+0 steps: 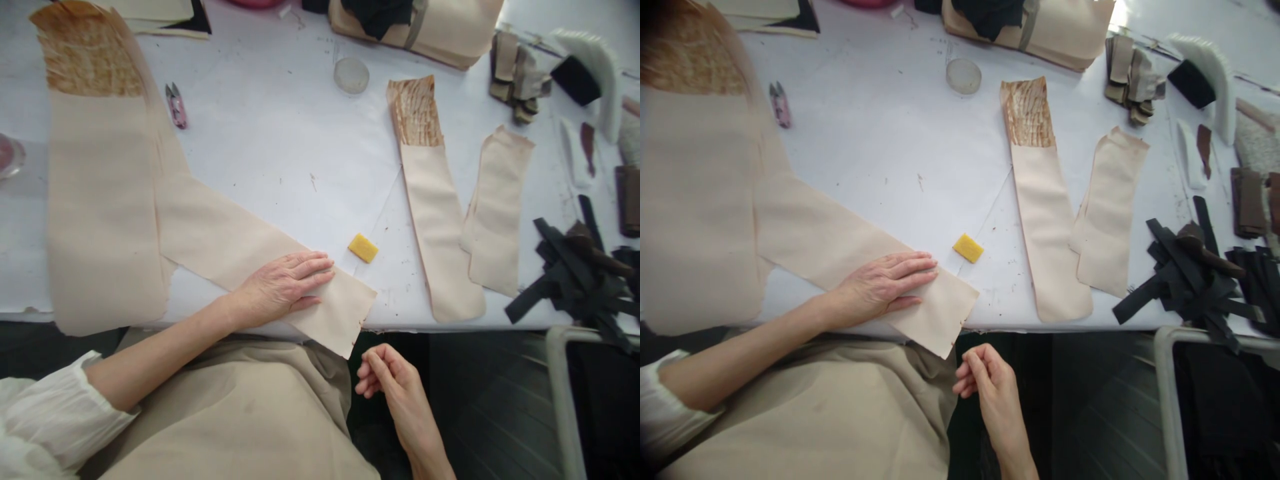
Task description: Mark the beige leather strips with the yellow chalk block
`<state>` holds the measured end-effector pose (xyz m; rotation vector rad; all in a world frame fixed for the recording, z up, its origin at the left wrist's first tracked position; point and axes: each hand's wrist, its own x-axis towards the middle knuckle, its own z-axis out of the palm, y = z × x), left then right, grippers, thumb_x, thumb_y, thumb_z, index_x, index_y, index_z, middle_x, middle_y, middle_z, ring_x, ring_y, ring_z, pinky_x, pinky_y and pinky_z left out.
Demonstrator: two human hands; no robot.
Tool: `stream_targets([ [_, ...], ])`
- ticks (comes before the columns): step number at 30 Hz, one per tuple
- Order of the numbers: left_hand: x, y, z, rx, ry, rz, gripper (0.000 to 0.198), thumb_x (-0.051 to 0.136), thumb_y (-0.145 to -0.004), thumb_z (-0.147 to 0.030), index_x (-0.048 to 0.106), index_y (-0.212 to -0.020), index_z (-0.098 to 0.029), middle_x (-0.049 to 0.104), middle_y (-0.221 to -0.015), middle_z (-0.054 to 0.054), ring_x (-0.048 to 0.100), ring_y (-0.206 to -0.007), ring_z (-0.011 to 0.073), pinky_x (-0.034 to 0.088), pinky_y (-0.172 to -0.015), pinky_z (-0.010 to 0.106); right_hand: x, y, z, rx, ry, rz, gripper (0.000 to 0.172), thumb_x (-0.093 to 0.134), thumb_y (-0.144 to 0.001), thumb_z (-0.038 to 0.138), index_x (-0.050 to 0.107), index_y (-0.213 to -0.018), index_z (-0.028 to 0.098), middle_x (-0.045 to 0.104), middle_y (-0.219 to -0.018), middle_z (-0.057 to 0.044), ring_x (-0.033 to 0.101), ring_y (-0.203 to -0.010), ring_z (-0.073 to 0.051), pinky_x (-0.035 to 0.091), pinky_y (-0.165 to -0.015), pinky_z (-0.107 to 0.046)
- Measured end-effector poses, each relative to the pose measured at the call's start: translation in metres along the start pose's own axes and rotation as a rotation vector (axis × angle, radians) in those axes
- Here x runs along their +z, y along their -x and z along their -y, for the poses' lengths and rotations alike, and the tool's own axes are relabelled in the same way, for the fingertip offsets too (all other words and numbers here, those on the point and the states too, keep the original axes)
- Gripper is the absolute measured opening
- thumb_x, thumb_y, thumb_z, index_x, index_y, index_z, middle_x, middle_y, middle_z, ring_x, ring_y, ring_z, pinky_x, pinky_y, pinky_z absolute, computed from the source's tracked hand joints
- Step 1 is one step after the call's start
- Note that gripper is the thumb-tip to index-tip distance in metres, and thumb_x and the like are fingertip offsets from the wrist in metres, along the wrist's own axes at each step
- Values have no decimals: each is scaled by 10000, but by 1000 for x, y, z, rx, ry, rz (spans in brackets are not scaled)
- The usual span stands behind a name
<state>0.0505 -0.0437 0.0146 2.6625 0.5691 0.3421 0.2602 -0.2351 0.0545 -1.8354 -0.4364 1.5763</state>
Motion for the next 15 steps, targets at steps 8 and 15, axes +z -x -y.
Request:
stream_targets([
  [8, 0, 1, -1, -5, -29, 21, 413, 489, -987, -376, 527, -1347, -177, 500, -1445, 86, 414, -1372, 235, 359, -1152, 385, 18, -7, -4, -73, 122, -65, 563, 482, -901, 658, 589, -640, 172, 651, -644, -42, 627, -530, -131, 440, -495, -216],
  [15, 0, 0, -1, -2, -21, 23, 417, 492, -986, -378, 527, -1344, -167, 496, -1448, 90, 401, -1380, 237, 350, -1159, 388, 31, -19, 0, -80, -4, -95, 415, 778, -752, 489, 488, -686, 200, 539, -530, 69, 490, -420, -60, 324, -405, -159],
])
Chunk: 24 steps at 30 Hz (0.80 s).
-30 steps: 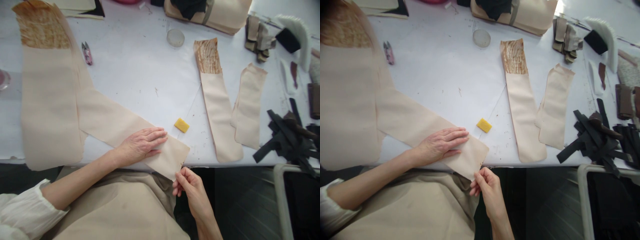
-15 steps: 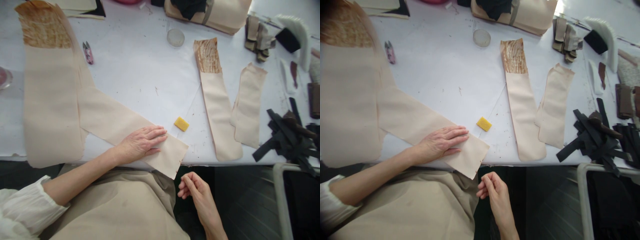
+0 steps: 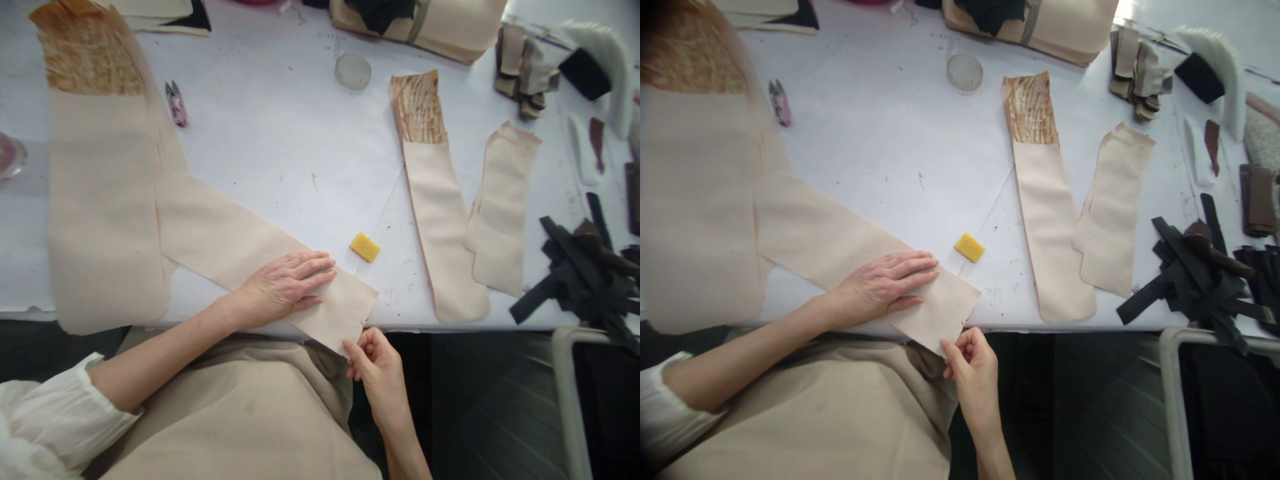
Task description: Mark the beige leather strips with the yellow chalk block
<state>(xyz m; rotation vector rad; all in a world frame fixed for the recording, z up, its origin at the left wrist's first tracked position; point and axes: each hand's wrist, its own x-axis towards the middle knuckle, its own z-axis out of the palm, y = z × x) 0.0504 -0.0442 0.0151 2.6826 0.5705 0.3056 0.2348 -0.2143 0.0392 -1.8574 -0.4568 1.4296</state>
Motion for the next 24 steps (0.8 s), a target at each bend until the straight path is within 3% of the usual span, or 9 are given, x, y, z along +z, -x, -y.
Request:
stream_targets([
  [8, 0, 0, 1, 11, 20, -4, 413, 492, -985, -388, 537, -1334, -173, 506, -1440, 80, 407, -1377, 231, 364, -1155, 381, -6, 5, 5, 81, -73, 126, 390, 707, -817, 515, 539, -721, 177, 678, -630, -19, 645, -496, -134, 460, -467, -203],
  [14, 0, -1, 2, 15, 52, -22, 399, 519, -972, -382, 553, -1319, -188, 525, -1420, 91, 434, -1359, 235, 389, -1137, 384, -11, 7, 3, 41, 46, 194, 412, 611, -864, 583, 550, -779, 184, 694, -686, -36, 677, -529, -161, 505, -478, -231],
  [17, 0, 0, 3, 13, 48, -28, 404, 522, -971, -382, 547, -1328, -195, 517, -1428, 88, 428, -1364, 235, 378, -1144, 384, -24, 10, -7, -25, 219, 101, 435, 562, -874, 624, 550, -794, 196, 669, -679, -22, 672, -537, -166, 519, -487, -250],
  [20, 1, 0, 3, 13, 29, -25, 413, 520, -971, -381, 544, -1333, -183, 510, -1434, 91, 418, -1371, 233, 362, -1155, 377, -38, 15, -18, -5, 247, 4, 445, 529, -880, 647, 536, -801, 209, 644, -663, -6, 667, -532, -170, 500, -473, -248],
  [24, 0, 0, 2, 5, 7, -16, 414, 509, -976, -381, 542, -1334, -176, 504, -1439, 94, 414, -1373, 238, 354, -1157, 382, -40, 19, -25, -3, 312, 16, 454, 423, -950, 601, 504, -709, 224, 560, -518, 23, 596, -454, -150, 421, -447, -234],
])
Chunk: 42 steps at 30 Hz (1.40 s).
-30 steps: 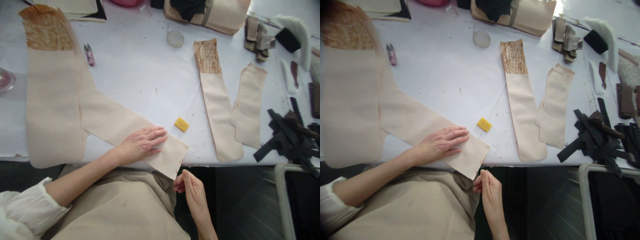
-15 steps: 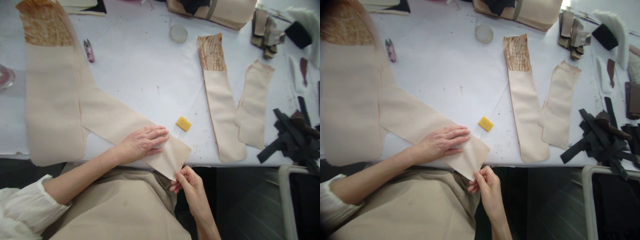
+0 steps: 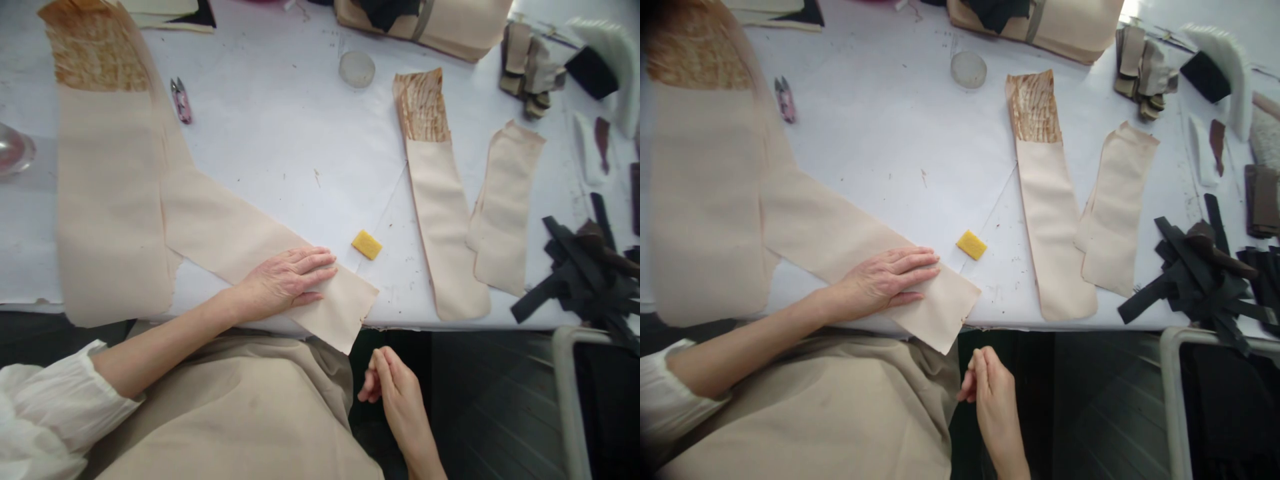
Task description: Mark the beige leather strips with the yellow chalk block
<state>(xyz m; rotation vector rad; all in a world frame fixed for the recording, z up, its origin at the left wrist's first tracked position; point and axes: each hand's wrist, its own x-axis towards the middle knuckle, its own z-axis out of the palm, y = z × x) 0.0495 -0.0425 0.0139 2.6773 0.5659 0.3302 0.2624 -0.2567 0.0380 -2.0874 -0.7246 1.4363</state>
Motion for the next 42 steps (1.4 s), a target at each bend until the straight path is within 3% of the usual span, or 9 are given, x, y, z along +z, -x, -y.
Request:
stream_targets([
  [3, 0, 0, -1, -6, 12, -2, 413, 520, -971, -382, 538, -1338, -192, 505, -1438, 91, 418, -1372, 235, 358, -1154, 381, 2, -2, 1, -97, 142, -60, 368, 518, -926, 525, 573, -722, 224, 645, -643, -21, 624, -567, -166, 459, -549, -261],
  [5, -1, 0, -1, -3, 15, -4, 415, 527, -968, -376, 536, -1340, -192, 506, -1438, 91, 416, -1374, 231, 354, -1157, 376, 1, -4, 3, -134, 148, -131, 252, 634, -852, 461, 636, -958, 233, 702, -928, -63, 666, -721, -196, 489, -608, -279],
  [7, -1, 0, -1, 0, 16, -8, 416, 535, -965, -368, 535, -1340, -188, 507, -1436, 93, 415, -1374, 230, 353, -1158, 374, -1, -4, 5, -118, 98, -159, 409, 724, -769, 426, 614, -1114, 235, 678, -1080, -82, 670, -781, -209, 500, -607, -282],
  [10, -1, 0, -1, -3, 7, -5, 412, 528, -969, -367, 539, -1336, -181, 508, -1435, 93, 415, -1373, 233, 355, -1156, 375, 3, 0, 10, 3, -38, -62, 308, 686, -810, 499, 644, -800, 194, 656, -703, -30, 586, -554, -149, 426, -487, -241],
  [12, -2, 0, -1, -5, -11, 5, 410, 502, -980, -377, 541, -1334, -175, 503, -1441, 88, 410, -1375, 232, 351, -1157, 371, 10, 2, 14, 63, -136, -21, 457, 592, -876, 556, 554, -605, 190, 499, -479, 28, 464, -426, -96, 348, -428, -214],
  [18, -2, 0, -1, 2, -35, 22, 415, 468, -994, -387, 538, -1338, -165, 489, -1454, 84, 399, -1381, 233, 333, -1166, 366, 31, 6, 27, 90, -385, 136, 383, 808, -729, 412, 582, -954, 199, 587, -752, 34, 531, -534, -71, 331, -424, -156],
  [26, -1, 1, 0, 3, -3, 22, 425, 469, -993, -384, 519, -1356, -171, 477, -1463, 88, 389, -1390, 238, 326, -1169, 370, 54, 7, 35, 139, -428, 102, 385, 631, -868, 542, 597, -820, 161, 529, -584, 50, 427, -441, -40, 266, -408, -157],
  [33, -1, 0, 0, 10, -8, 9, 421, 472, -992, -389, 537, -1339, -161, 488, -1454, 83, 399, -1380, 233, 330, -1167, 358, 32, 15, 24, 134, -380, 163, 386, 644, -865, 527, 609, -779, 152, 603, -610, 15, 504, -455, -58, 335, -442, -165],
  [42, -1, 1, -1, 3, -27, 13, 419, 466, -994, -400, 537, -1338, -171, 486, -1457, 75, 391, -1385, 224, 325, -1169, 357, 7, 9, -19, 136, 37, -35, 543, 487, -886, 659, 634, -672, 182, 598, -509, -21, 543, -424, -129, 382, -433, -222],
])
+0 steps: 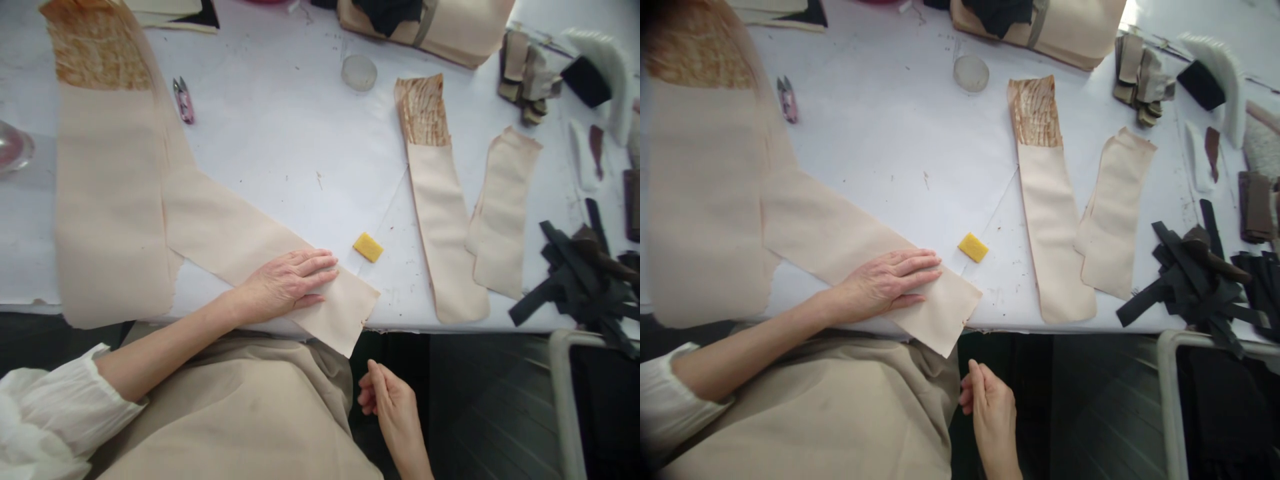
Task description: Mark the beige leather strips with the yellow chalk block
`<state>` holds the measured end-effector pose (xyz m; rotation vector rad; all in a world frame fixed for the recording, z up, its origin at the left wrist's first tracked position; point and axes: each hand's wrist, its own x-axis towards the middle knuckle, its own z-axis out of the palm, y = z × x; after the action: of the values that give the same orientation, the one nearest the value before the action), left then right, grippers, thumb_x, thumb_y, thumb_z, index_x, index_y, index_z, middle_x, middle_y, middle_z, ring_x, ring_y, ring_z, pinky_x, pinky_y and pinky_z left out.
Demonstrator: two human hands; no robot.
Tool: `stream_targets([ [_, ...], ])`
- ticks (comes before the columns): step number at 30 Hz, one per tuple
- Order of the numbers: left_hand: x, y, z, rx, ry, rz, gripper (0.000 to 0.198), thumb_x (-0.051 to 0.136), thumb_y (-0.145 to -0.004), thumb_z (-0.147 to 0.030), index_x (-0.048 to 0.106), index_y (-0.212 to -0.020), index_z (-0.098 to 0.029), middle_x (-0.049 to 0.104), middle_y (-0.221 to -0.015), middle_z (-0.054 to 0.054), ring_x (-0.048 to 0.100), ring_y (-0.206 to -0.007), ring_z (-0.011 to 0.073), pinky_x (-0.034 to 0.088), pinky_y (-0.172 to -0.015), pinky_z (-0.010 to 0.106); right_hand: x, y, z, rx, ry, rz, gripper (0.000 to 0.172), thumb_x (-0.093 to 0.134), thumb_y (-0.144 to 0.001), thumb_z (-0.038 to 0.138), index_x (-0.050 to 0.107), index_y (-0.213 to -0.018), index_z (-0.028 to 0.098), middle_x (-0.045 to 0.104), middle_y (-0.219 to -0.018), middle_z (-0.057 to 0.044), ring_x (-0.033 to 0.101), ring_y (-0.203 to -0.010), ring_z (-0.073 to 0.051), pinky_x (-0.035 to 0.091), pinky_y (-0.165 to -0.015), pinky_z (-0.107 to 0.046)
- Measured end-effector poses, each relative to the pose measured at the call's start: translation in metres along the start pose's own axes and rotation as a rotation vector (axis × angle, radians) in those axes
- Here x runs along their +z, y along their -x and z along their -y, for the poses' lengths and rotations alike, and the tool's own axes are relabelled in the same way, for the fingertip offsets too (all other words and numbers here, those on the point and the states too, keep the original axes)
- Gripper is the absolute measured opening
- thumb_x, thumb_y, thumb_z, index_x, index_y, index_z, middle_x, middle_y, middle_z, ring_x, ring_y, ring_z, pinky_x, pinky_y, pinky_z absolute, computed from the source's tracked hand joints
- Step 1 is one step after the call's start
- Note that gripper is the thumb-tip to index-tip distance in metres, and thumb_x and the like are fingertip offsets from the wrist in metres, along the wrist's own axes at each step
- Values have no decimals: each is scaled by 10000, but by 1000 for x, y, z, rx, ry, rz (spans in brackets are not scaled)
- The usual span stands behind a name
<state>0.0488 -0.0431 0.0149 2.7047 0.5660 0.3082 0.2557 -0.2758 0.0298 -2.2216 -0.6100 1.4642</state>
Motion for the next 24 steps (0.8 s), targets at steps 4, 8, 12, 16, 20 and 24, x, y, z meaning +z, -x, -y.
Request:
stream_targets([
  [4, 1, 0, 0, -1, -5, -5, 419, 455, -997, -416, 533, -1338, -185, 488, -1456, 67, 401, -1378, 222, 340, -1159, 361, -12, -8, -7, -252, 316, -112, 331, 447, -937, 403, 708, -1059, 241, 699, -819, -60, 673, -661, -192, 505, -575, -267],
  [8, 2, 0, 0, 0, -12, -9, 420, 446, -1000, -420, 534, -1339, -187, 497, -1449, 66, 415, -1368, 225, 356, -1148, 368, -17, -7, -3, -403, 632, -146, 487, 484, -850, 265, 582, -1316, 365, 582, -1323, -61, 678, -1005, -255, 515, -606, -279],
  [12, 2, -1, 0, 2, -9, -14, 416, 447, -1000, -416, 543, -1332, -184, 502, -1446, 69, 419, -1366, 226, 360, -1145, 365, -15, -5, 10, -244, 562, -209, 391, 480, -935, 470, 660, -662, 254, 681, -691, -20, 653, -575, -179, 447, -523, -261],
  [16, 1, -1, -1, 0, -7, -25, 408, 460, -996, -406, 552, -1322, -179, 512, -1436, 75, 436, -1354, 232, 373, -1135, 372, -12, -7, 24, -305, 228, -180, 278, 582, -884, 485, 670, -981, 240, 705, -837, -35, 653, -614, -164, 496, -585, -258],
  [20, 2, -1, 0, 2, -6, -16, 408, 458, -997, -398, 546, -1330, -180, 506, -1443, 77, 431, -1358, 236, 374, -1134, 377, -9, -10, 40, -218, -43, -48, 441, 656, -825, 499, 621, -1136, 188, 706, -891, -72, 652, -598, -163, 476, -500, -238],
  [24, 2, 0, 0, 5, -4, -10, 411, 454, -999, -391, 537, -1341, -177, 496, -1452, 77, 422, -1365, 235, 376, -1133, 379, 1, -12, 58, -133, -250, 38, 416, 634, -845, 548, 654, -979, 155, 690, -724, -47, 627, -529, -130, 417, -449, -189],
])
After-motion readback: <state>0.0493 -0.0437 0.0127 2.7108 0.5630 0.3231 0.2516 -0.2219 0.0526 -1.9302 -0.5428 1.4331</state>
